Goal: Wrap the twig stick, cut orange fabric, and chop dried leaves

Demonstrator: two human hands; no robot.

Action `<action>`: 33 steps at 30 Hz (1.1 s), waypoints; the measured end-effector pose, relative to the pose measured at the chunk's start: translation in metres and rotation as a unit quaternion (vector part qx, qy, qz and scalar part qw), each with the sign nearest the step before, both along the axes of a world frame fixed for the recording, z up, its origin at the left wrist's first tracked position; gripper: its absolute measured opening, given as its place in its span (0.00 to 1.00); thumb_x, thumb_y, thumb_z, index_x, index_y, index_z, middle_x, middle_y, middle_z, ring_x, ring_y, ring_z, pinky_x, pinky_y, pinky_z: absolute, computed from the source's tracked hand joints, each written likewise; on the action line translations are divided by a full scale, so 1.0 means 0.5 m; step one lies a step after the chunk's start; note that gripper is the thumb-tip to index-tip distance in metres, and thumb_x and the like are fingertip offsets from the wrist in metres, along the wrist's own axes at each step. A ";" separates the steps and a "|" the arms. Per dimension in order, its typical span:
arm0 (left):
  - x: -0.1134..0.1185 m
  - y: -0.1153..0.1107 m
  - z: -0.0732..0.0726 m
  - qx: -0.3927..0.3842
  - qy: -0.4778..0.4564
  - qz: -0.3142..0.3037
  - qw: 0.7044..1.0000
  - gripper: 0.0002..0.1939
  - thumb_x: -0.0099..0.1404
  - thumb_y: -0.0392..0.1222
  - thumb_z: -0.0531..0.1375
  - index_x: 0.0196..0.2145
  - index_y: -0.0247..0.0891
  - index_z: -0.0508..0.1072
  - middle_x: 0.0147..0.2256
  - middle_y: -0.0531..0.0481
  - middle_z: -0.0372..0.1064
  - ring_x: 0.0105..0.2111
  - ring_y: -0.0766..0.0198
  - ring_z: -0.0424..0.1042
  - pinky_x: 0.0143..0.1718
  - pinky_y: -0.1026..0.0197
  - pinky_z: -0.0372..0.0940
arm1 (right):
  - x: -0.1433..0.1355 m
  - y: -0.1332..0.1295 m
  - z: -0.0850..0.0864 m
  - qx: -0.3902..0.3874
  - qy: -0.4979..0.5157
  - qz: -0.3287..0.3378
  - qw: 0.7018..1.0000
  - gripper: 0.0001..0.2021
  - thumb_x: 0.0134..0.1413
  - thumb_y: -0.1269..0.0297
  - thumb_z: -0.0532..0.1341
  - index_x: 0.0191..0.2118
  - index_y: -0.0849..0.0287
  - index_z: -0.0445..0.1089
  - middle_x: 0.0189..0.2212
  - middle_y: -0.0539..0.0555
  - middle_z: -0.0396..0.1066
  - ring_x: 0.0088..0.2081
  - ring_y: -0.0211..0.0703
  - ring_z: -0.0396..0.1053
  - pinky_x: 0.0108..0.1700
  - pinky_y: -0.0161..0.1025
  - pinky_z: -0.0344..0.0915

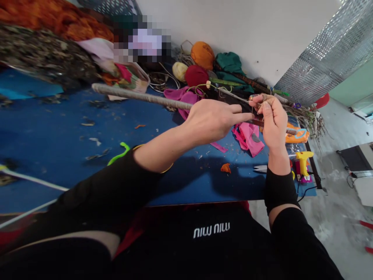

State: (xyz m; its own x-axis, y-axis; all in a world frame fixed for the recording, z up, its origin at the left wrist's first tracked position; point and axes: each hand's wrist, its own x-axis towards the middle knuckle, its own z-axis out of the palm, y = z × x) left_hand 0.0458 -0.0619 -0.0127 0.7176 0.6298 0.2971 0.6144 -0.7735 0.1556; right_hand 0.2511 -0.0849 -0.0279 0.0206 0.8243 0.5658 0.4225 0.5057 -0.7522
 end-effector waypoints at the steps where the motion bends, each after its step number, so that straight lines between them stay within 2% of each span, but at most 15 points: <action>1: 0.001 0.000 -0.001 -0.004 -0.003 0.000 1.000 0.32 0.70 0.32 0.52 0.65 0.56 0.75 0.42 0.47 0.79 0.37 0.59 0.78 0.31 0.61 0.58 | -0.001 0.000 0.001 -0.001 0.003 0.001 1.000 0.21 0.70 0.38 0.57 0.39 0.50 0.71 0.43 0.51 0.76 0.49 0.43 0.77 0.54 0.45 0.76; 4: 0.000 0.002 -0.002 -0.011 -0.005 0.018 1.000 0.32 0.70 0.31 0.53 0.64 0.57 0.76 0.43 0.47 0.78 0.36 0.59 0.77 0.31 0.61 0.57 | 0.001 -0.005 0.011 -0.002 0.020 0.005 1.000 0.20 0.69 0.40 0.59 0.35 0.51 0.70 0.44 0.51 0.76 0.46 0.41 0.78 0.51 0.43 0.77; 6: -0.004 0.009 -0.003 -0.013 -0.002 0.034 0.999 0.32 0.69 0.32 0.53 0.64 0.58 0.77 0.45 0.48 0.79 0.35 0.60 0.76 0.30 0.61 0.57 | 0.013 -0.013 0.027 -0.007 0.043 -0.001 0.999 0.20 0.68 0.43 0.61 0.32 0.52 0.70 0.45 0.50 0.77 0.39 0.38 0.76 0.44 0.41 0.76; 9: -0.023 0.032 -0.006 -0.021 -0.022 0.047 0.998 0.29 0.69 0.36 0.53 0.62 0.58 0.78 0.44 0.50 0.79 0.36 0.61 0.76 0.32 0.62 0.59 | 0.058 -0.028 0.059 -0.025 0.093 -0.029 0.995 0.17 0.64 0.48 0.64 0.28 0.53 0.69 0.43 0.49 0.78 0.25 0.31 0.66 0.30 0.37 0.67; 12: -0.053 0.063 -0.010 -0.038 -0.067 0.034 0.996 0.26 0.72 0.42 0.52 0.61 0.56 0.79 0.43 0.53 0.79 0.42 0.61 0.78 0.39 0.65 0.63 | 0.126 -0.037 0.085 -0.034 0.115 -0.078 0.990 0.15 0.58 0.52 0.67 0.26 0.53 0.71 0.35 0.49 0.76 0.20 0.27 0.54 0.24 0.36 0.57; 14: -0.072 0.080 -0.010 -0.057 -0.096 0.016 0.994 0.25 0.73 0.45 0.51 0.60 0.54 0.80 0.44 0.53 0.80 0.44 0.61 0.78 0.43 0.65 0.64 | 0.173 -0.038 0.092 -0.041 0.113 -0.104 0.987 0.11 0.55 0.53 0.69 0.28 0.52 0.75 0.25 0.46 0.69 0.18 0.28 0.49 0.23 0.36 0.55; 17: -0.089 0.089 -0.005 -0.082 -0.125 -0.002 0.989 0.24 0.74 0.45 0.51 0.59 0.52 0.81 0.45 0.51 0.82 0.45 0.60 0.78 0.44 0.65 0.65 | 0.224 -0.043 0.094 -0.082 0.117 -0.089 0.986 0.09 0.51 0.53 0.72 0.28 0.52 0.79 0.16 0.42 0.55 0.17 0.28 0.43 0.22 0.37 0.55; 19: -0.092 0.088 0.002 -0.084 -0.131 0.006 0.988 0.25 0.74 0.44 0.51 0.61 0.50 0.81 0.45 0.50 0.82 0.45 0.59 0.78 0.44 0.64 0.65 | 0.242 -0.052 0.096 -0.105 0.110 -0.077 0.985 0.10 0.48 0.56 0.72 0.25 0.54 0.76 0.16 0.42 0.57 0.16 0.27 0.45 0.23 0.37 0.56; 22: -0.094 0.083 0.013 -0.063 -0.126 0.046 0.989 0.27 0.75 0.44 0.49 0.64 0.50 0.78 0.48 0.50 0.81 0.45 0.58 0.77 0.41 0.63 0.65 | 0.252 -0.069 0.102 -0.128 0.050 -0.101 0.985 0.08 0.45 0.63 0.72 0.22 0.57 0.73 0.21 0.46 0.66 0.19 0.28 0.55 0.24 0.35 0.54; 25: -0.096 0.081 0.018 -0.052 -0.117 0.066 0.990 0.27 0.75 0.43 0.49 0.64 0.49 0.79 0.48 0.49 0.81 0.45 0.58 0.77 0.42 0.62 0.65 | 0.256 -0.066 0.102 -0.087 0.004 -0.148 0.985 0.05 0.43 0.69 0.69 0.24 0.58 0.74 0.27 0.49 0.72 0.21 0.29 0.59 0.23 0.35 0.49; 28: -0.097 0.082 0.018 -0.087 -0.110 0.023 0.990 0.26 0.73 0.42 0.51 0.61 0.49 0.80 0.45 0.51 0.81 0.44 0.59 0.78 0.45 0.62 0.67 | 0.268 -0.032 0.088 0.052 0.051 -0.197 0.978 0.04 0.45 0.67 0.66 0.25 0.57 0.71 0.32 0.50 0.74 0.20 0.28 0.53 0.24 0.36 0.52; 30: -0.094 0.081 0.017 -0.121 -0.112 -0.021 0.986 0.26 0.72 0.41 0.51 0.60 0.47 0.81 0.42 0.51 0.81 0.42 0.61 0.78 0.46 0.63 0.68 | 0.283 -0.001 0.072 0.094 0.075 -0.237 0.964 0.06 0.48 0.64 0.64 0.25 0.55 0.67 0.34 0.50 0.74 0.19 0.28 0.50 0.26 0.37 0.57; 31: -0.092 0.080 0.017 -0.136 -0.114 -0.039 0.983 0.27 0.71 0.40 0.51 0.61 0.46 0.81 0.42 0.51 0.81 0.41 0.62 0.78 0.46 0.63 0.69 | 0.290 0.012 0.064 0.077 0.057 -0.264 0.960 0.07 0.50 0.62 0.63 0.26 0.54 0.65 0.33 0.50 0.74 0.19 0.29 0.51 0.27 0.38 0.59; 33: -0.085 0.077 0.017 -0.154 -0.130 -0.061 0.978 0.28 0.70 0.38 0.52 0.61 0.44 0.81 0.42 0.49 0.81 0.39 0.63 0.78 0.46 0.63 0.70 | 0.300 0.033 0.048 -0.015 -0.036 -0.307 0.951 0.07 0.53 0.63 0.63 0.26 0.53 0.65 0.30 0.50 0.72 0.23 0.34 0.60 0.32 0.39 0.64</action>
